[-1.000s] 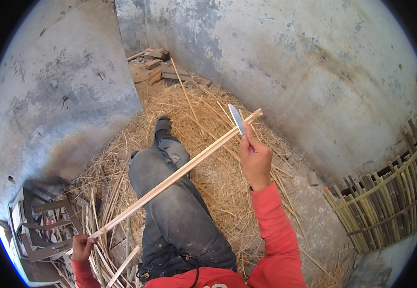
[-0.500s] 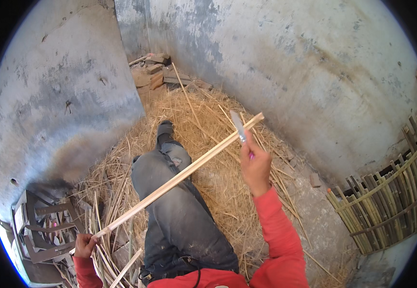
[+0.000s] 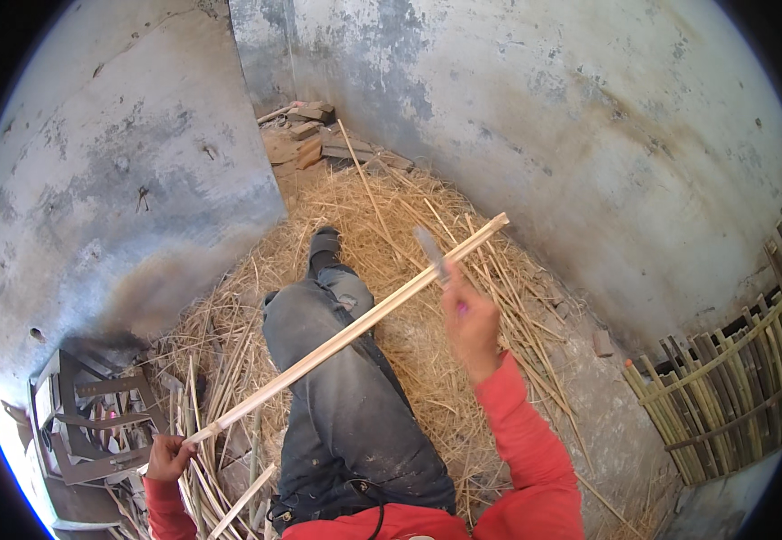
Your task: The person shaves a bamboo strip using a knife, removing outer layers and smoothing the surface while sitting on a straw-covered floor.
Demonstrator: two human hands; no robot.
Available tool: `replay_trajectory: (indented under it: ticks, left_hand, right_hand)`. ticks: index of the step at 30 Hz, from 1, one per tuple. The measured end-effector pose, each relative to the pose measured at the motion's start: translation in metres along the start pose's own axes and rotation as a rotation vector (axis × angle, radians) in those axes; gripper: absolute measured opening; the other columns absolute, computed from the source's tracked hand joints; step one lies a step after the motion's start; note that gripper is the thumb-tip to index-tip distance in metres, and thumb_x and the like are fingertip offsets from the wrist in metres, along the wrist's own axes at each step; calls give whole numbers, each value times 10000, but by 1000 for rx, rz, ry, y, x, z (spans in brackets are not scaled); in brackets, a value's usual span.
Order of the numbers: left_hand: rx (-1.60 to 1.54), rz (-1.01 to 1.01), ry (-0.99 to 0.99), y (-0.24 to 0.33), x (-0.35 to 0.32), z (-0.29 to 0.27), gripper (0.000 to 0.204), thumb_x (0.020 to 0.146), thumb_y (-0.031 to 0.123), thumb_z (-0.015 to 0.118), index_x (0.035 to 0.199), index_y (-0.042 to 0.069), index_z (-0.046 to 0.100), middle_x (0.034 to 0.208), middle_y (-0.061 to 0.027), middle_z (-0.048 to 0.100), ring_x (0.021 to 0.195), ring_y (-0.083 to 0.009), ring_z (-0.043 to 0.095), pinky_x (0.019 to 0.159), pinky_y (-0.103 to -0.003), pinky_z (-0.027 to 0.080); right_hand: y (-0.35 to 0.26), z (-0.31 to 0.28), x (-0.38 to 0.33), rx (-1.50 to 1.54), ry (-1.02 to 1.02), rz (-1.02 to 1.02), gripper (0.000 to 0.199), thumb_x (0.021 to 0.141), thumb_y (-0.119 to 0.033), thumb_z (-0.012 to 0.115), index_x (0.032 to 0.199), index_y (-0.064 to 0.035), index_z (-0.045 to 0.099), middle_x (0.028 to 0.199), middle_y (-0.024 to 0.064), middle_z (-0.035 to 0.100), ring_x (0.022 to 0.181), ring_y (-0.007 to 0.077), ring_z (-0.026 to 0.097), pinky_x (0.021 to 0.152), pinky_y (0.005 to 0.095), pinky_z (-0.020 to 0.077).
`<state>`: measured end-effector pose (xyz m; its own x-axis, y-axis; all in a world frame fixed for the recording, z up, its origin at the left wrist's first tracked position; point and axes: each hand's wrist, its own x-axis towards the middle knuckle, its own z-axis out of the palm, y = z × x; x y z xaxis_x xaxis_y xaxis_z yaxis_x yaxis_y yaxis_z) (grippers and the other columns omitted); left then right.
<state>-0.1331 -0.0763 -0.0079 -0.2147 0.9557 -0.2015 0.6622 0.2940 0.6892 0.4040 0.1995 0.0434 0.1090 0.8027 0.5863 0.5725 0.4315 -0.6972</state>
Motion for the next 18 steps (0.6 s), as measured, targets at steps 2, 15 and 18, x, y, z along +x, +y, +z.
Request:
replay_trajectory:
  ticks: [2, 15, 18]
  left_hand:
    - [-17, -4, 7, -9, -7, -2, 389, 927, 308, 730, 715, -17, 746, 513, -38, 590, 487, -88, 513, 490, -304, 392]
    - [-74, 20, -36, 47, -3, 14, 375, 960, 267, 707, 721, -19, 741, 529, -6, 595, 500, -61, 500, 479, -286, 373]
    - [-106, -44, -12, 26, -9, 7, 364, 955, 267, 715, 718, -9, 739, 521, -16, 584, 492, -74, 493, 471, -299, 374]
  right_hand:
    - [-11, 2, -6, -30, -63, 5, 355, 1044, -163, 594, 1363, -23, 665, 744, 17, 691, 526, 43, 433, 460, 263, 359]
    - [-6, 6, -21, 31, -24, 31, 375, 1060, -205, 589, 1396, -48, 646, 670, 20, 646, 568, 80, 545, 489, 299, 428]
    - [-31, 13, -35, 66, -148, 30, 383, 1053, -185, 598, 1411, -56, 637, 750, 39, 696, 603, 93, 574, 521, 315, 464]
